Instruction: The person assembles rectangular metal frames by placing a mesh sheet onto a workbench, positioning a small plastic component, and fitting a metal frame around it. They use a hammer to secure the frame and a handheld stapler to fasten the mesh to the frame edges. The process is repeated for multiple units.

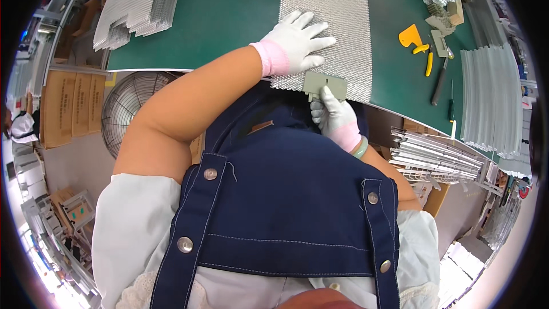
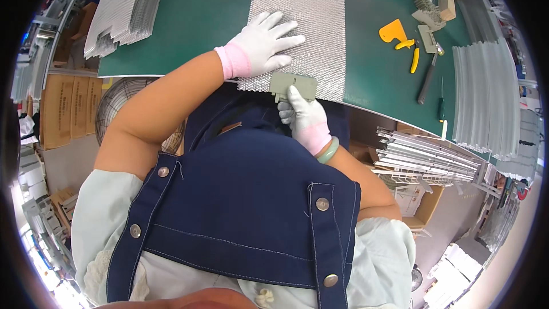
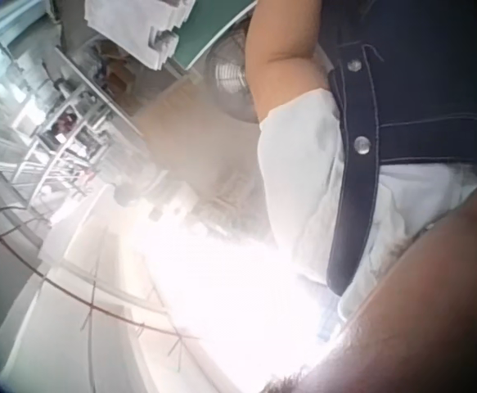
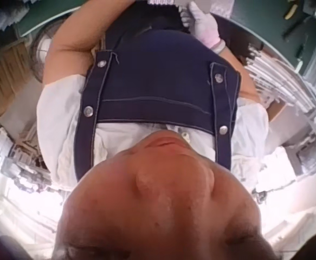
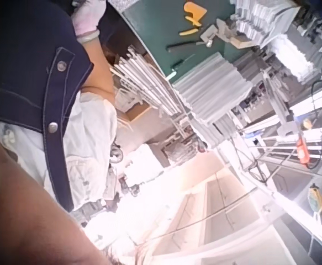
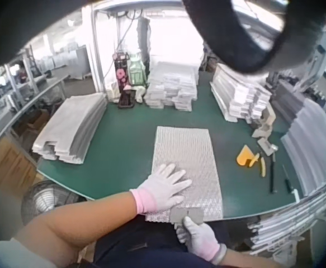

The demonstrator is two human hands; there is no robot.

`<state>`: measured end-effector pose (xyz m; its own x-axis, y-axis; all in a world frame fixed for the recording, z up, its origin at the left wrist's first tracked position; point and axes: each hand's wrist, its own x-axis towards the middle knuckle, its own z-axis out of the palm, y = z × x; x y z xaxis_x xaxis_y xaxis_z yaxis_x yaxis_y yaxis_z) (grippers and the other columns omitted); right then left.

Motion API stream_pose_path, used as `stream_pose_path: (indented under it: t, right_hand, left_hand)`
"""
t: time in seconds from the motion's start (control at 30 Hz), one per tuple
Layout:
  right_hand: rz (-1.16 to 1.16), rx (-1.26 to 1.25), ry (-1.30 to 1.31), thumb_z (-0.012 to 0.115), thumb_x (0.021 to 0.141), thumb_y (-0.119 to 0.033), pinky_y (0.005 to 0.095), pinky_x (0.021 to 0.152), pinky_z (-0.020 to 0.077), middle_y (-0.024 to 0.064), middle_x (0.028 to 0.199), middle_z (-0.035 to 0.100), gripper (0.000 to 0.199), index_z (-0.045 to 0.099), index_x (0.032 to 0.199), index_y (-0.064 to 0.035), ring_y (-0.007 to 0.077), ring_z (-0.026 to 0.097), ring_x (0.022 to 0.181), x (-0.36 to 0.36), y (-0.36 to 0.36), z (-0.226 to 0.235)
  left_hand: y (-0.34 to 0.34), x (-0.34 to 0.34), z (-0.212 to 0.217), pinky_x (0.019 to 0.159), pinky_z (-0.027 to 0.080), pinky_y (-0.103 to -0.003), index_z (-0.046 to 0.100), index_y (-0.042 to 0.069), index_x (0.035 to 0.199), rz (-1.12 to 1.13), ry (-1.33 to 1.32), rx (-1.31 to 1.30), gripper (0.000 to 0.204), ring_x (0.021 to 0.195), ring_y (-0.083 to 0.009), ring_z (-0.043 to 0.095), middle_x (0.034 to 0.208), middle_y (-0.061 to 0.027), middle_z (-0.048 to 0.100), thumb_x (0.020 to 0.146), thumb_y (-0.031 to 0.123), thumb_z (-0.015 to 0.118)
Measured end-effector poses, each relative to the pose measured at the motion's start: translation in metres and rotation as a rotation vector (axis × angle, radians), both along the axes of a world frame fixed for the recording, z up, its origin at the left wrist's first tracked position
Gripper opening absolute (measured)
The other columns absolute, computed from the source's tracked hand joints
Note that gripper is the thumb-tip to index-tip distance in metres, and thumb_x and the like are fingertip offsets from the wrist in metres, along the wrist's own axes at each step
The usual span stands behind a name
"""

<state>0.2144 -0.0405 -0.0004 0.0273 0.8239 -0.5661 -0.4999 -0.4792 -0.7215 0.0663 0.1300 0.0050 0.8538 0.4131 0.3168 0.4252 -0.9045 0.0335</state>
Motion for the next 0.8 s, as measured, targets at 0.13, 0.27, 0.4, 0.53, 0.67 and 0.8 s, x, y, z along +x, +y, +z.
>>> stream_pose_path:
  t: [0.13, 0.27, 0.4, 0.53, 0.67, 0.8]
  right_hand:
    - [-0.004, -0.052, 0.024, 0.065, 0.097, -0.036, 0.0224, 0.054, 0.041, 0.0, 0.073, 0.058, 0.03, 0.062, 0.099, -0.0064, 0.0075, 0.048, 0.058, 0.006, -0.001, 0.0]
    - [-0.102, -0.044, -0.049, 0.066, 0.096, -0.034, 0.0226, 0.052, 0.0404, 0.001, 0.072, 0.058, 0.028, 0.06, 0.097, -0.0066, 0.0079, 0.048, 0.056, 0.0, 0.004, -0.001]
    - [-0.082, -0.003, 0.052, 0.065, 0.096, -0.038, 0.0229, 0.057, 0.0429, 0.0036, 0.078, 0.06, 0.033, 0.059, 0.1, -0.0059, 0.0089, 0.052, 0.062, 0.005, 0.0, -0.006]
    - [-0.07, -0.041, 0.09, 0.063, 0.096, -0.045, 0.0241, 0.061, 0.0455, 0.0064, 0.084, 0.062, 0.042, 0.058, 0.106, -0.0037, 0.0106, 0.055, 0.066, 0.003, -0.005, -0.003]
    - [-0.029, 0.013, 0.033, 0.06, 0.098, -0.046, 0.025, 0.063, 0.0483, 0.0087, 0.085, 0.063, 0.047, 0.057, 0.111, -0.0007, 0.0127, 0.058, 0.068, 0.007, -0.003, -0.011]
    - [-0.02, 0.025, 0.012, 0.058, 0.099, -0.045, 0.0251, 0.064, 0.049, 0.0095, 0.083, 0.064, 0.046, 0.059, 0.109, -0.0004, 0.0131, 0.058, 0.067, 0.007, 0.0, -0.011]
  left_hand:
    - [0.001, 0.0, -0.007, 0.115, 0.028, -0.052, 0.051, 0.022, 0.142, 0.023, 0.027, -0.024, 0.054, 0.137, -0.0392, 0.037, 0.148, -0.0133, 0.045, 0.093, 0.045, 0.055]
    - [-0.003, 0.003, -0.002, 0.115, 0.028, -0.052, 0.05, 0.024, 0.143, 0.06, 0.049, -0.025, 0.056, 0.139, -0.0383, 0.036, 0.15, -0.0118, 0.044, 0.093, 0.048, 0.055]
    - [0.005, 0.009, 0.021, 0.115, 0.028, -0.051, 0.05, 0.025, 0.143, 0.037, 0.168, -0.166, 0.059, 0.137, -0.0386, 0.037, 0.149, -0.0127, 0.044, 0.091, 0.052, 0.056]
    - [-0.005, 0.028, 0.021, 0.114, 0.025, -0.054, 0.05, 0.026, 0.144, 0.115, 0.131, -0.179, 0.065, 0.136, -0.0386, 0.038, 0.148, -0.0138, 0.044, 0.088, 0.058, 0.058]
    - [-0.007, 0.03, 0.01, 0.115, 0.02, -0.058, 0.049, 0.031, 0.144, 0.131, 0.092, -0.1, 0.07, 0.141, -0.0384, 0.033, 0.149, -0.014, 0.043, 0.083, 0.064, 0.059]
    - [-0.003, 0.042, 0.02, 0.115, 0.017, -0.062, 0.051, 0.031, 0.142, 0.153, 0.174, -0.219, 0.07, 0.143, -0.0391, 0.029, 0.151, -0.014, 0.041, 0.081, 0.063, 0.062]
